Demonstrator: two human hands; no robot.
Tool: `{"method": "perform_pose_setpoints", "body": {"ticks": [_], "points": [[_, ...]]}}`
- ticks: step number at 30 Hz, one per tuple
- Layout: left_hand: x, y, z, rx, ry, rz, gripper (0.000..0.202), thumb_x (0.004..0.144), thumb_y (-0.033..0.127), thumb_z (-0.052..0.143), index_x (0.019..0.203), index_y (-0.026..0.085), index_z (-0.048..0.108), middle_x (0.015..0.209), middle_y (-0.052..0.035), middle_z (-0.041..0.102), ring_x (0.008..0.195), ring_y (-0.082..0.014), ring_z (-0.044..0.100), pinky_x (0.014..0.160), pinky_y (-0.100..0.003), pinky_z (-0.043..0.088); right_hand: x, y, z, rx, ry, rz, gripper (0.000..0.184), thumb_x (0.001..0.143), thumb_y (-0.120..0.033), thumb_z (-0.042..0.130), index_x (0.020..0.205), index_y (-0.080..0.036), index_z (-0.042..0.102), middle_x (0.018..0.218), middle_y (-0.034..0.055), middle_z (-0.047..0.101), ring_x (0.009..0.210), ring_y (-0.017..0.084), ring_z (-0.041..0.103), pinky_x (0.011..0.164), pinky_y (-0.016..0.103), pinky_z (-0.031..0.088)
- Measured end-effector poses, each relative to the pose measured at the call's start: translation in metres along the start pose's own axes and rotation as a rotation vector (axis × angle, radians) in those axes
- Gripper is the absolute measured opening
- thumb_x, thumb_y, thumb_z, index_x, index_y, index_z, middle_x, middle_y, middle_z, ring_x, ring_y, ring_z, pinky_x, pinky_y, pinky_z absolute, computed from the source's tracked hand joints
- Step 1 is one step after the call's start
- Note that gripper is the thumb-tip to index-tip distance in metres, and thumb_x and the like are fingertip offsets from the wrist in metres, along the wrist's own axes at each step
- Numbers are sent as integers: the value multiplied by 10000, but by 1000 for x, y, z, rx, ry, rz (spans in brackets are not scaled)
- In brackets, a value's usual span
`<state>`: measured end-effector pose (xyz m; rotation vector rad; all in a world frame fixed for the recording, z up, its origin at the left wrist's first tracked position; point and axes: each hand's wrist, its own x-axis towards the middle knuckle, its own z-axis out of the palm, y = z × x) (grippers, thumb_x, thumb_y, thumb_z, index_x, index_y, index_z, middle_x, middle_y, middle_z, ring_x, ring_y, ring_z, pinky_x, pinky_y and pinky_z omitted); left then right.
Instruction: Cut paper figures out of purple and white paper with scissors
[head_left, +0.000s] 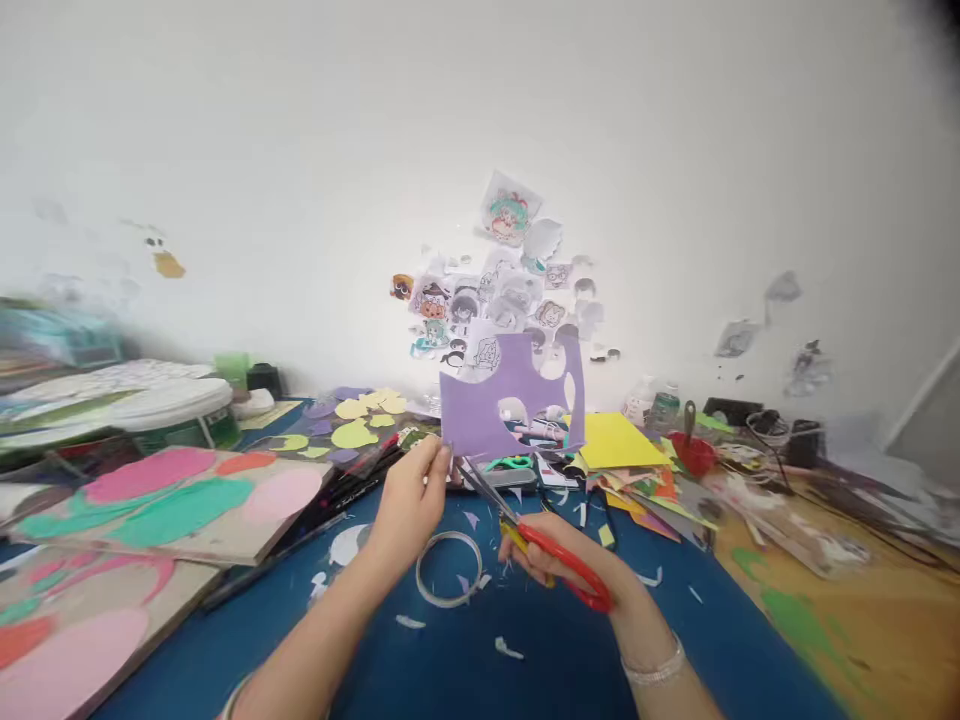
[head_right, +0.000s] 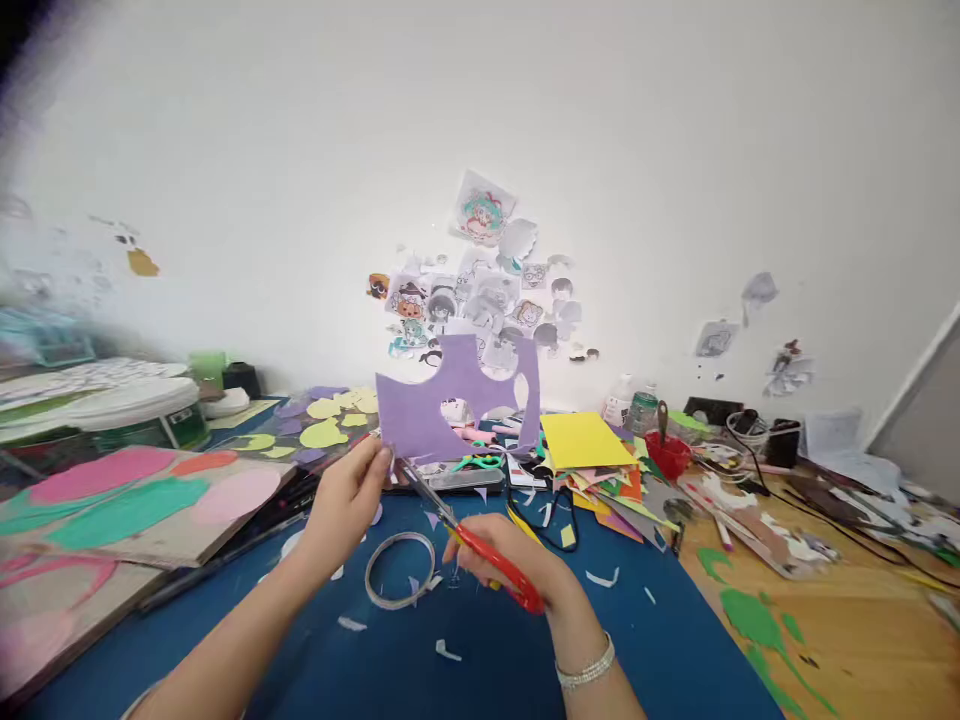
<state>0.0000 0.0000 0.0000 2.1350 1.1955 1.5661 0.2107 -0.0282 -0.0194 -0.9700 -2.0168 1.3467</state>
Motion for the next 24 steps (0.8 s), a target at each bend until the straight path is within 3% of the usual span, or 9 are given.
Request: {"method": "perform_pose_setpoints", "body": {"ticks": [11,16,24], "points": [[-3,6,8,6,43,-58,298,885,342,318,620,214,367,536,49,424,501,-117,404,519,-226,306,1,-4,12,-75,85,-39,345,815,-484,470,838,-152,559,587,-31,418,497,96,370,478,250,325],[-9,10,16,32,65,-22,309,881,332,321,597,214,335,528,51,377,500,-114,385,504,-223,292,5,-11,22,-18,139,-94,349,817,-495,463,816,-153,535,597,-44,375,494,87,326,464,242,286],[-13,15,21,-11,-3,-72,319,877,342,317,602,204,400,551,31,453,532,-122,448,531,-234,321,7,-16,35,-26,232,-58,228,794,-389,540,863,-175,501,698,-19,430,584,114,365,541,270,336]]}}
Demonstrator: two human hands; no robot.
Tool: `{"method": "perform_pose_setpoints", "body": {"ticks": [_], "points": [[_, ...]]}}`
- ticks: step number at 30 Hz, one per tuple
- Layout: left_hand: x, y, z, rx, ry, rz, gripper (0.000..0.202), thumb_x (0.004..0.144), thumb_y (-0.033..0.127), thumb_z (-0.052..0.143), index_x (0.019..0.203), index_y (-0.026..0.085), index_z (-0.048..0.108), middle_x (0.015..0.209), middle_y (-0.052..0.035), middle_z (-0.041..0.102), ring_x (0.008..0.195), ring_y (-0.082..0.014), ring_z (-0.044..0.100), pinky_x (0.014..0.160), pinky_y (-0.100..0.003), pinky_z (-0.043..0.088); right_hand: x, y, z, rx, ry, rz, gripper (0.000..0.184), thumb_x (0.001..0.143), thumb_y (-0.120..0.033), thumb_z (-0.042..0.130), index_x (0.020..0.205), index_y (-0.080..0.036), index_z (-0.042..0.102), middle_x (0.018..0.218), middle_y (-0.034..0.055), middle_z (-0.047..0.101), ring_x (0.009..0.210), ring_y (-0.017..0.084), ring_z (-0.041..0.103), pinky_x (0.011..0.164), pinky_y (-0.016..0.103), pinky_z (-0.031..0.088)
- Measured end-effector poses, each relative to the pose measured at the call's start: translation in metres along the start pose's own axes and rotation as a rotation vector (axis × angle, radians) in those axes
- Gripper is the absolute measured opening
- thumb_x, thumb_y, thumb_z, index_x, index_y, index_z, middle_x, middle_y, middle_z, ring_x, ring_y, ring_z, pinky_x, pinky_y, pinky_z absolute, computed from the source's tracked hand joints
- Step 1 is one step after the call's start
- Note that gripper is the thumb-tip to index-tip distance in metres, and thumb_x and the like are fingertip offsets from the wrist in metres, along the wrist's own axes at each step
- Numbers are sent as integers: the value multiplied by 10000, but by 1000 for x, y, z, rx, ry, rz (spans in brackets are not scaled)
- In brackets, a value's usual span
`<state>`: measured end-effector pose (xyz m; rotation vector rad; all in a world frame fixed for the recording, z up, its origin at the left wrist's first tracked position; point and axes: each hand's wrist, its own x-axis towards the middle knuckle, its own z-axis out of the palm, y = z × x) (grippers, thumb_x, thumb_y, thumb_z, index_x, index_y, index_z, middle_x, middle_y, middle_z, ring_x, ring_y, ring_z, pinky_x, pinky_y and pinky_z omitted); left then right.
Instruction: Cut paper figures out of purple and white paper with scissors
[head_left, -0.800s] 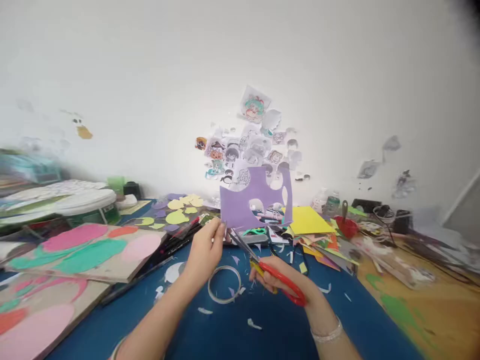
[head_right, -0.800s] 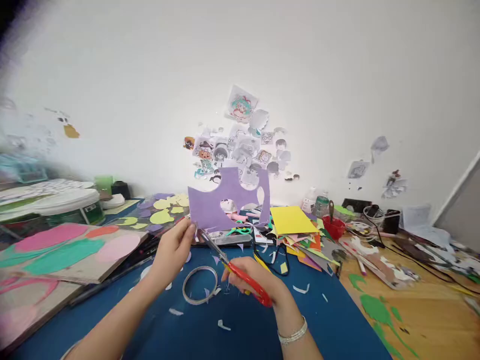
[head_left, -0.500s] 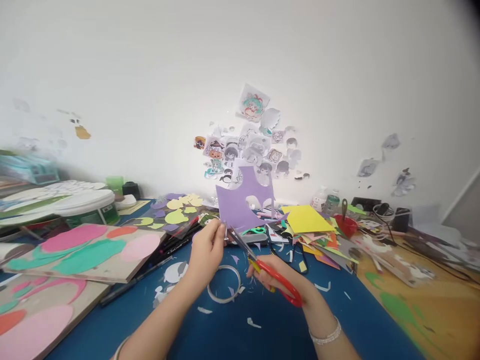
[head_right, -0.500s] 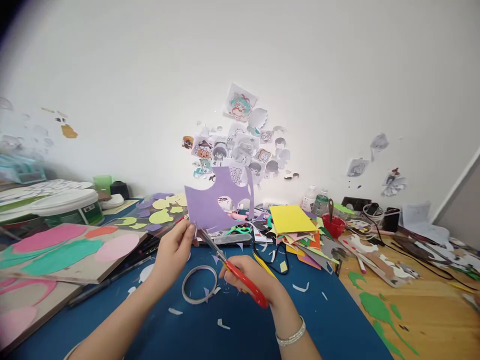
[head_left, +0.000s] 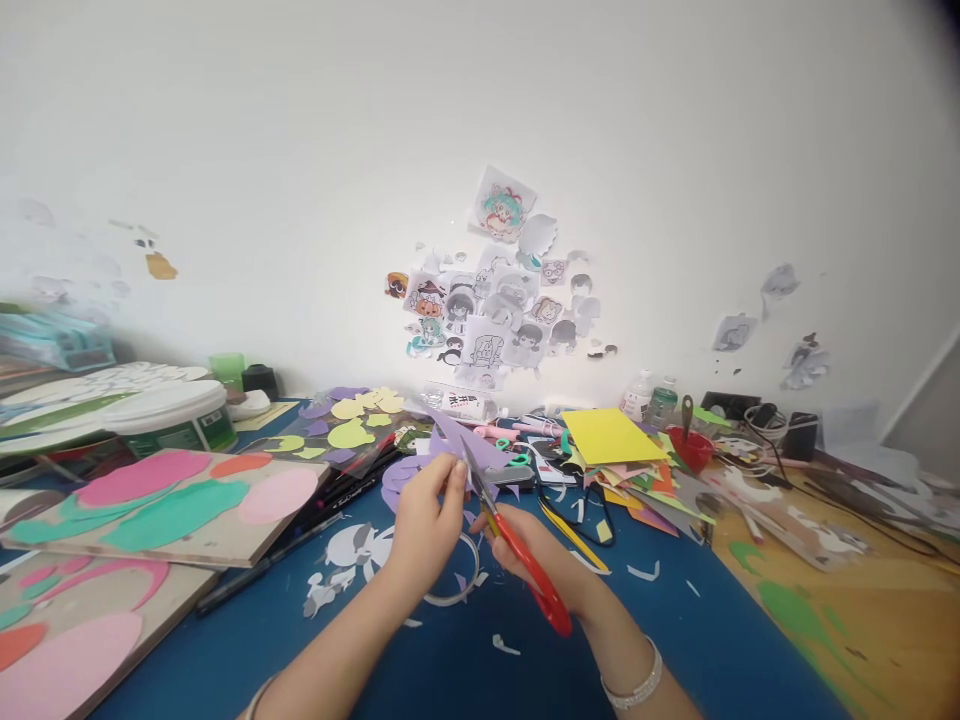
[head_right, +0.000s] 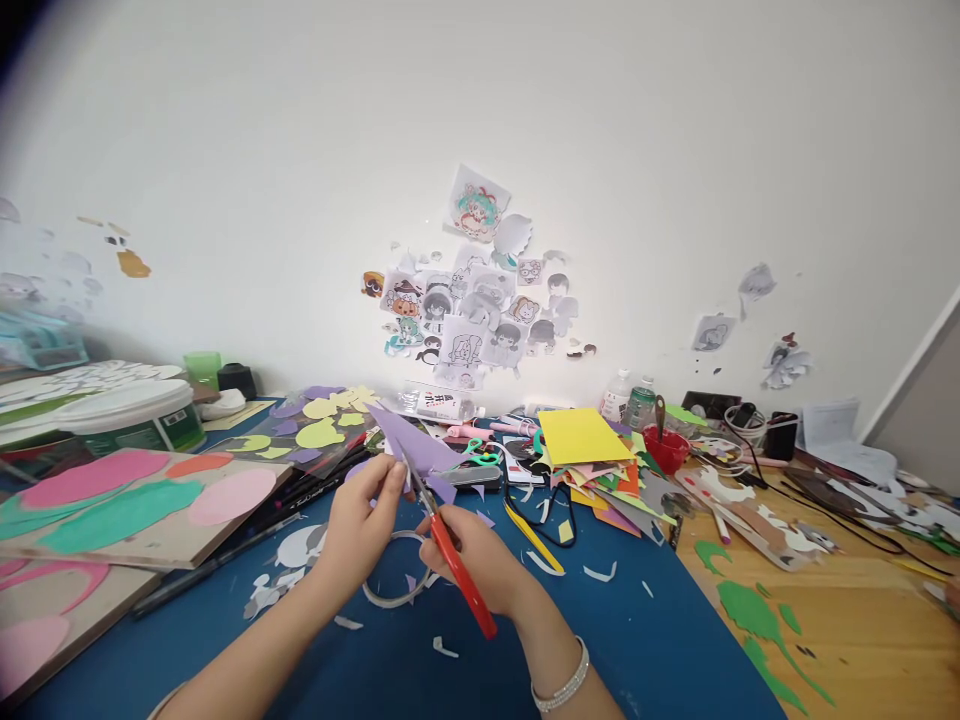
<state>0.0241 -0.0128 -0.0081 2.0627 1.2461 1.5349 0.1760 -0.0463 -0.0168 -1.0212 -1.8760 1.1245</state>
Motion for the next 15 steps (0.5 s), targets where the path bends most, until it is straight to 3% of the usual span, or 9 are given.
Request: {"method": "perform_pose_setpoints", "body": {"ticks": [6,15], "points": [[0,-2,3,-44,16,-43,312,873,355,320,597,214,353,539,42,402,521,-126,413,517,-245,304,5,14,7,17,61,-37,238,849,-393,489,911,-167,531,654,-39,390,547,95,333,501,237,309],[0,-1,3,-123,23,-59,310,869,363,335,596,217,328,538,50,358,519,-121,386,511,-245,296,9,20,17,106,105,-76,453,794,-587,503,866,-141,537,597,-49,393,509,81,354,478,214,321]]}}
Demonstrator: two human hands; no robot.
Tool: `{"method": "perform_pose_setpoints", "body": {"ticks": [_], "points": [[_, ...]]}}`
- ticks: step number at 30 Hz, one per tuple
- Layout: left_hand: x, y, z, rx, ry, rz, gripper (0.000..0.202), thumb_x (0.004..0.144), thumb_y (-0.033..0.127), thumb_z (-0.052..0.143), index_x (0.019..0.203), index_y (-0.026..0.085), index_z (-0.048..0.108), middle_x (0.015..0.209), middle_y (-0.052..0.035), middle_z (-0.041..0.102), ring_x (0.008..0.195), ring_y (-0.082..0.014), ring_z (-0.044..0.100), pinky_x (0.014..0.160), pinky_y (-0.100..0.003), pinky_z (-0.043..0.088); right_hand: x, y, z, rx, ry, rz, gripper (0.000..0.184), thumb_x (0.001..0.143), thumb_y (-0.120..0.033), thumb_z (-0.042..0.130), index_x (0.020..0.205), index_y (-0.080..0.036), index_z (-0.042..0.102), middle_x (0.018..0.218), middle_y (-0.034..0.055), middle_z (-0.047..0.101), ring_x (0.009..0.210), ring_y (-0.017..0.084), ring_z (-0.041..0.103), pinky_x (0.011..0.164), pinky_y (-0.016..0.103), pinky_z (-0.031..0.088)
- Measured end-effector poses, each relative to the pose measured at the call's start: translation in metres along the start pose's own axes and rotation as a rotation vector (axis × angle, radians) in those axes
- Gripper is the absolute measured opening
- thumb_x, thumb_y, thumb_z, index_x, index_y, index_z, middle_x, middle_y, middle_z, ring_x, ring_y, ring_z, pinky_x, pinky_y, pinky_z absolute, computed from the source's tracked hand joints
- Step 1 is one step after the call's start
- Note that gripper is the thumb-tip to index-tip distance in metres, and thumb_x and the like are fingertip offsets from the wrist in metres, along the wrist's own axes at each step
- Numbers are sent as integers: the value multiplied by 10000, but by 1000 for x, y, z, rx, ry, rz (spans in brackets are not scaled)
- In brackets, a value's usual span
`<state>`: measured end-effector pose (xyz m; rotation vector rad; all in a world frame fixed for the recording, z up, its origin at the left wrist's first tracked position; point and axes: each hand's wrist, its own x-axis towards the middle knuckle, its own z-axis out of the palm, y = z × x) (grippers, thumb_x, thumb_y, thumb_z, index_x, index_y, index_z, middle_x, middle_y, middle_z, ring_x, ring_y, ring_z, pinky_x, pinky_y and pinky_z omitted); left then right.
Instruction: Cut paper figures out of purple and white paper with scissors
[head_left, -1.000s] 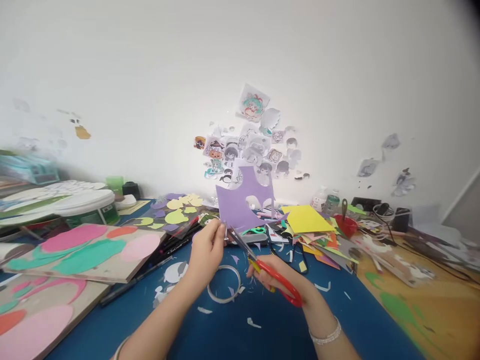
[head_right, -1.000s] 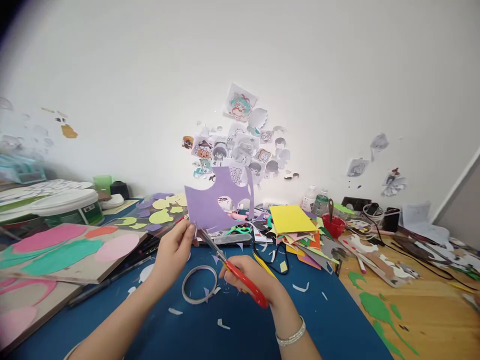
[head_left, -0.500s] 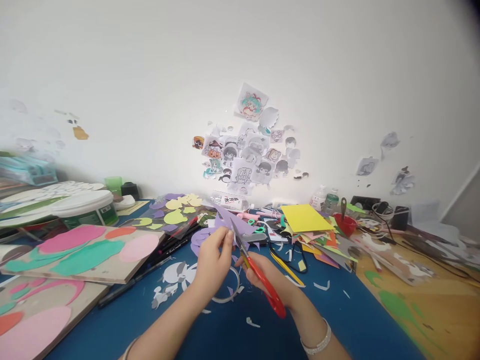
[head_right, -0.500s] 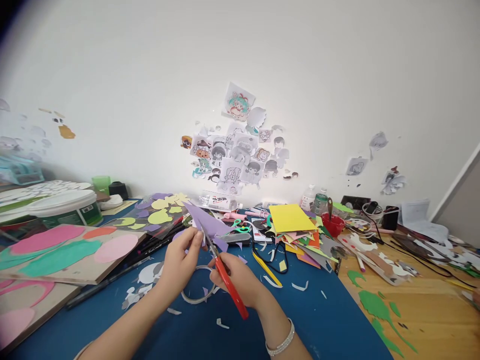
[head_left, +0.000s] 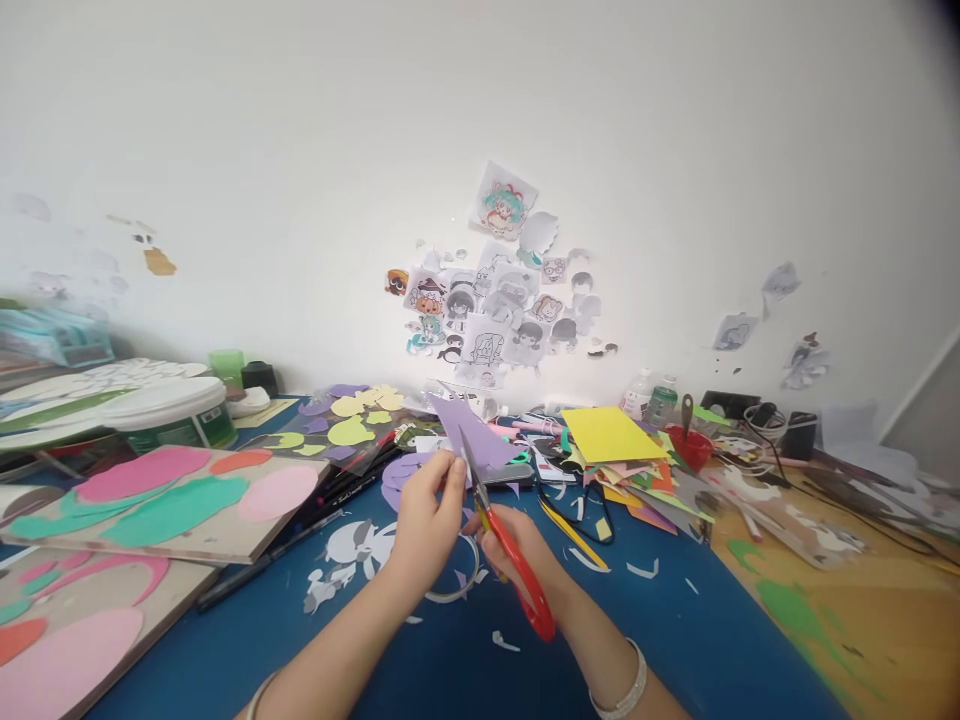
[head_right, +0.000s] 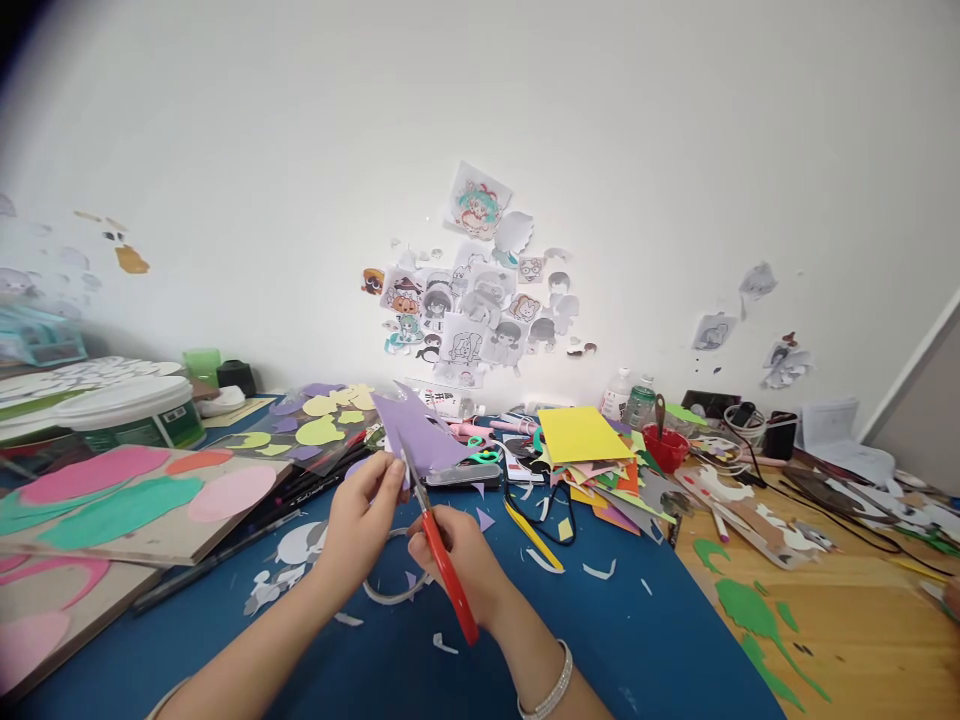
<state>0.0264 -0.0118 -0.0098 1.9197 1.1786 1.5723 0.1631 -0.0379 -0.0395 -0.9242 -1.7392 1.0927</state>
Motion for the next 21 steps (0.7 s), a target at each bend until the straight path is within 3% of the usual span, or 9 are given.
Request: {"method": "perform_pose_setpoints", "body": {"ticks": [14,18,21], "points": [[-1,6,-2,-18,27,8,302,866,331,340,586,217,329,535,46,364,511,-120,387,500,-245,293,-1,-7,10,-5,46,-20,557,726,-688,491,804,-138,535,529,-59,380,455,77,344,433,212,294],[0,6,-3,-19,24,11,302,867,320,346,584,216,330,533,47,354,510,-118,371,500,-241,289,0,-8,9,-18,42,-11,492,759,-633,491,769,-142,526,531,-57,371,463,79,340,427,206,290],[0,6,-6,-54,7,-1,304,869,318,354,584,215,330,543,46,359,521,-118,372,507,-242,288,0,-8,9,-36,59,1,369,782,-509,535,778,-140,533,550,-57,366,488,79,330,445,203,293]]}}
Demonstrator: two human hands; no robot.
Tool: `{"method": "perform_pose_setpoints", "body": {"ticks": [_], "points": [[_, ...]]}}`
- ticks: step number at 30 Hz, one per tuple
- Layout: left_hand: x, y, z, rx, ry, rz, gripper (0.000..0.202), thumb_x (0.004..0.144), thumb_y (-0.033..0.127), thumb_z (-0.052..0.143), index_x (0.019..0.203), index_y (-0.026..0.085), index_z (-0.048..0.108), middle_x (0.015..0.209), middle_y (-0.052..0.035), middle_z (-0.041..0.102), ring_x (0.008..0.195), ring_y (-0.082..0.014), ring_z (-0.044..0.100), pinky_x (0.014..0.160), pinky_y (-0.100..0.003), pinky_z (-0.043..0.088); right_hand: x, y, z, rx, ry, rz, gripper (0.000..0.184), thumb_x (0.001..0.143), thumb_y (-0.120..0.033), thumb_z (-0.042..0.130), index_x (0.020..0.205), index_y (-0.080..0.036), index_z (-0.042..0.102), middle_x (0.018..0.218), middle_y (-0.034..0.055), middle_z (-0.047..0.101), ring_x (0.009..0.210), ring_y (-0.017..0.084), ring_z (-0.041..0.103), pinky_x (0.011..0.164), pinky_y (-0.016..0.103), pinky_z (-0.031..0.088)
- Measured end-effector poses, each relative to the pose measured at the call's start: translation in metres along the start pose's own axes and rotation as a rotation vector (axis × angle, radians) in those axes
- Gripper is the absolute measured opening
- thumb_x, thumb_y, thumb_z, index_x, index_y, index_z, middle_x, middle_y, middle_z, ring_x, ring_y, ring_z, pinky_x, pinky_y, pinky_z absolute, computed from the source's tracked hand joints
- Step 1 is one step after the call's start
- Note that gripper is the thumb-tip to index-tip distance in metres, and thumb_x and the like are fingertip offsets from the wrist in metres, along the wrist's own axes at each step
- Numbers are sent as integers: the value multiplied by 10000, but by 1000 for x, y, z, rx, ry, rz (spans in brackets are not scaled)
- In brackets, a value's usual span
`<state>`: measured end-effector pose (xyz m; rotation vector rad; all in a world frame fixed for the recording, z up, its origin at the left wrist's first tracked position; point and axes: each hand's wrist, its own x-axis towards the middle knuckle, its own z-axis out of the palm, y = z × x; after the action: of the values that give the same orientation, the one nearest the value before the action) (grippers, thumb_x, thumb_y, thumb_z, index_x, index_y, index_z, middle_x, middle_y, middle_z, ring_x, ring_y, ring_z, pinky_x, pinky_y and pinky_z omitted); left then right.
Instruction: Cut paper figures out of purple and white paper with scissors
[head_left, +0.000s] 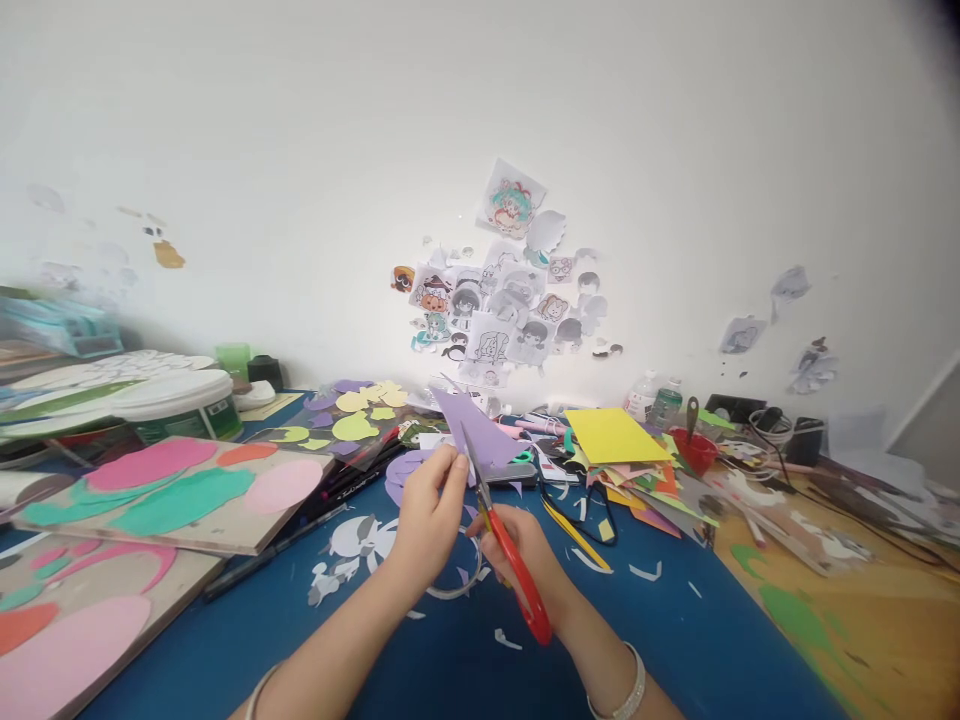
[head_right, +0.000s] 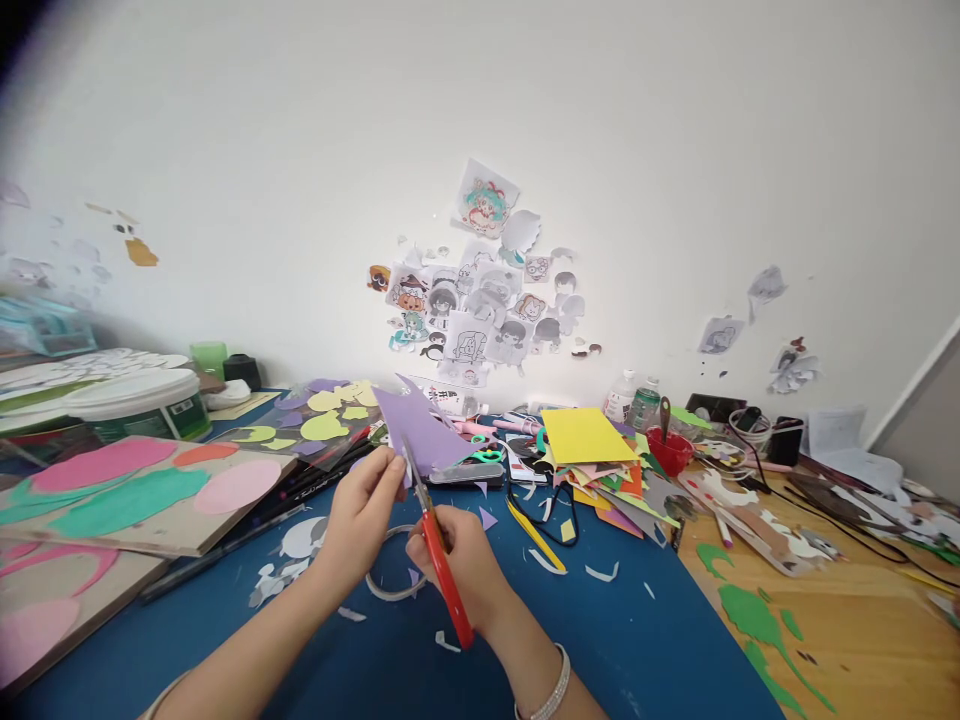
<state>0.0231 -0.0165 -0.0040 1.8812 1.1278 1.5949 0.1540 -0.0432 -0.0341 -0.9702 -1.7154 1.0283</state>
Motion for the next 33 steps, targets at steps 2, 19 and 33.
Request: {"method": "perform_pose_setpoints", "body": {"ticks": [2,19,33], "points": [[0,0,-2,-50,-7,13,316,883,328,326,588,214,336,555,42,375,534,-119,381,519,-243,298,-1,1,0,-25,20,14,279,774,-418,568,791,-141,542,575,-54,377,513,81,332,466,202,300],[2,-3,1,222,91,103,306,862,293,335,585,220,227,523,63,251,476,-107,299,473,-233,236,-2,6,-5,-187,26,-4,270,809,-435,537,878,-177,580,654,-23,466,587,115,412,542,220,362],[1,-1,2,106,75,27,306,866,324,340,587,221,270,525,61,287,485,-112,310,482,-242,255,-3,0,-2,-57,-13,4,446,752,-587,547,828,-147,546,578,-52,390,514,88,360,479,212,345]]}}
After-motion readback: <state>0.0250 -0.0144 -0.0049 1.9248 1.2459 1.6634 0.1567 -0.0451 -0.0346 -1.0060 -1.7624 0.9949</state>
